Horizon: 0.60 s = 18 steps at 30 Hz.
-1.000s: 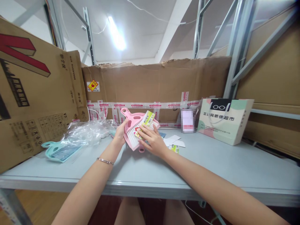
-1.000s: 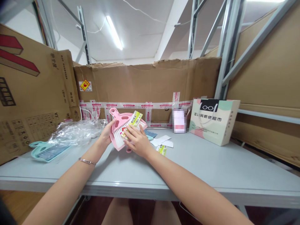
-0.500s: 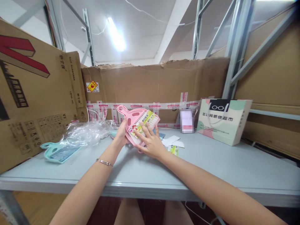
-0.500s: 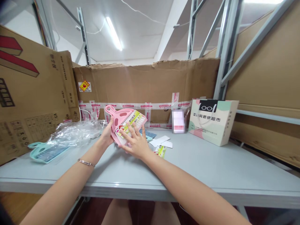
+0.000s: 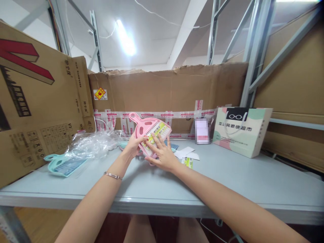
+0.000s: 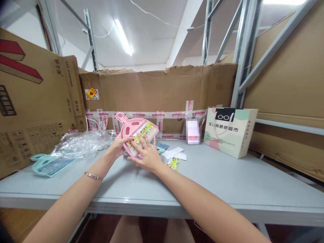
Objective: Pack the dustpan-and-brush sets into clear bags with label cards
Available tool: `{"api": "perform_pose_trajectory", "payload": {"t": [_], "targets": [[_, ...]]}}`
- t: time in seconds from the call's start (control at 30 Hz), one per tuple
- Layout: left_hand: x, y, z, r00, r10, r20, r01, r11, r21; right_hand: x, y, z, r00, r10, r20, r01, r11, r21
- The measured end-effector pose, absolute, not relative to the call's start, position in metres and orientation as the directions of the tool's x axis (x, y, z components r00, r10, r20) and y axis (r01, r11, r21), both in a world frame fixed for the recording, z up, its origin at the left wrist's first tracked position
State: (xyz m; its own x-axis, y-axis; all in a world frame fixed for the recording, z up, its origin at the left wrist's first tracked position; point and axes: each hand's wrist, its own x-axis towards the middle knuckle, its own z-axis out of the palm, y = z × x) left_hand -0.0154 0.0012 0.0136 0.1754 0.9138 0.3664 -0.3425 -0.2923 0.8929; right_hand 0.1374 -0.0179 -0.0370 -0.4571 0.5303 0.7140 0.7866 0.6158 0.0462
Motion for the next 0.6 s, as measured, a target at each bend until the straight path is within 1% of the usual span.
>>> {"api": "perform_pose_trajectory", "payload": {"t": [0.03, 0.07, 0.1, 0.13, 0.17, 0.2, 0.23, 0.27, 0.3, 0.33, 0.37, 0.4, 0.43, 0.5, 0.6], "targets": [[-0.015, 0.002, 0.014, 0.169, 0.916, 0.365, -0.349, -0.29, 0.891, 0.138, -0.017, -0.037, -0.432, 0.518, 0.739, 0.765, 0.644, -0.004], [-0.015, 0.002, 0.014, 0.164, 0.916, 0.366, -0.362, -0.29, 0.886, 0.139, -0.016, -0.036, -0.371, 0.501, 0.782, 0.738, 0.671, -0.08], [-0.015, 0.002, 0.015, 0.153, 0.916, 0.371, -0.378, -0.293, 0.878, 0.139, -0.014, -0.035, -0.263, 0.489, 0.832, 0.701, 0.689, -0.183], [-0.015, 0.001, 0.016, 0.136, 0.918, 0.373, -0.392, -0.296, 0.871, 0.14, -0.012, -0.034, -0.113, 0.491, 0.864, 0.643, 0.699, -0.313], [-0.014, 0.001, 0.017, 0.118, 0.921, 0.371, -0.403, -0.297, 0.866, 0.142, -0.009, -0.033, 0.053, 0.52, 0.853, 0.552, 0.696, -0.459], [-0.014, 0.0, 0.018, 0.103, 0.924, 0.368, -0.409, -0.298, 0.863, 0.143, -0.006, -0.032, 0.193, 0.587, 0.786, 0.424, 0.673, -0.607], [-0.013, -0.001, 0.019, 0.097, 0.927, 0.362, -0.41, -0.294, 0.864, 0.144, -0.003, -0.031, 0.264, 0.691, 0.674, 0.27, 0.617, -0.739], [-0.012, -0.002, 0.019, 0.102, 0.928, 0.357, -0.407, -0.289, 0.867, 0.146, 0.0, -0.031, 0.239, 0.808, 0.538, 0.113, 0.528, -0.842], [-0.012, -0.003, 0.02, 0.116, 0.927, 0.357, -0.403, -0.284, 0.87, 0.147, 0.002, -0.031, 0.13, 0.904, 0.408, -0.026, 0.414, -0.91], [-0.011, -0.005, 0.02, 0.14, 0.923, 0.358, -0.397, -0.279, 0.874, 0.148, 0.003, -0.031, -0.017, 0.953, 0.303, -0.133, 0.298, -0.945], [-0.011, -0.006, 0.02, 0.168, 0.918, 0.359, -0.387, -0.274, 0.88, 0.149, 0.004, -0.031, -0.15, 0.96, 0.237, -0.212, 0.203, -0.956], [-0.01, -0.008, 0.02, 0.194, 0.913, 0.359, -0.374, -0.27, 0.888, 0.149, 0.003, -0.031, -0.238, 0.948, 0.209, -0.276, 0.14, -0.951], [-0.01, -0.009, 0.02, 0.215, 0.909, 0.356, -0.357, -0.266, 0.895, 0.149, 0.002, -0.03, -0.276, 0.938, 0.209, -0.334, 0.111, -0.936], [-0.009, -0.012, 0.018, 0.246, 0.904, 0.35, -0.324, -0.264, 0.908, 0.148, -0.002, -0.027, -0.268, 0.936, 0.227, -0.427, 0.096, -0.899], [-0.006, -0.011, 0.016, 0.273, 0.895, 0.354, -0.279, -0.278, 0.919, 0.147, -0.008, -0.021, -0.257, 0.944, 0.209, -0.473, 0.065, -0.879]]}}
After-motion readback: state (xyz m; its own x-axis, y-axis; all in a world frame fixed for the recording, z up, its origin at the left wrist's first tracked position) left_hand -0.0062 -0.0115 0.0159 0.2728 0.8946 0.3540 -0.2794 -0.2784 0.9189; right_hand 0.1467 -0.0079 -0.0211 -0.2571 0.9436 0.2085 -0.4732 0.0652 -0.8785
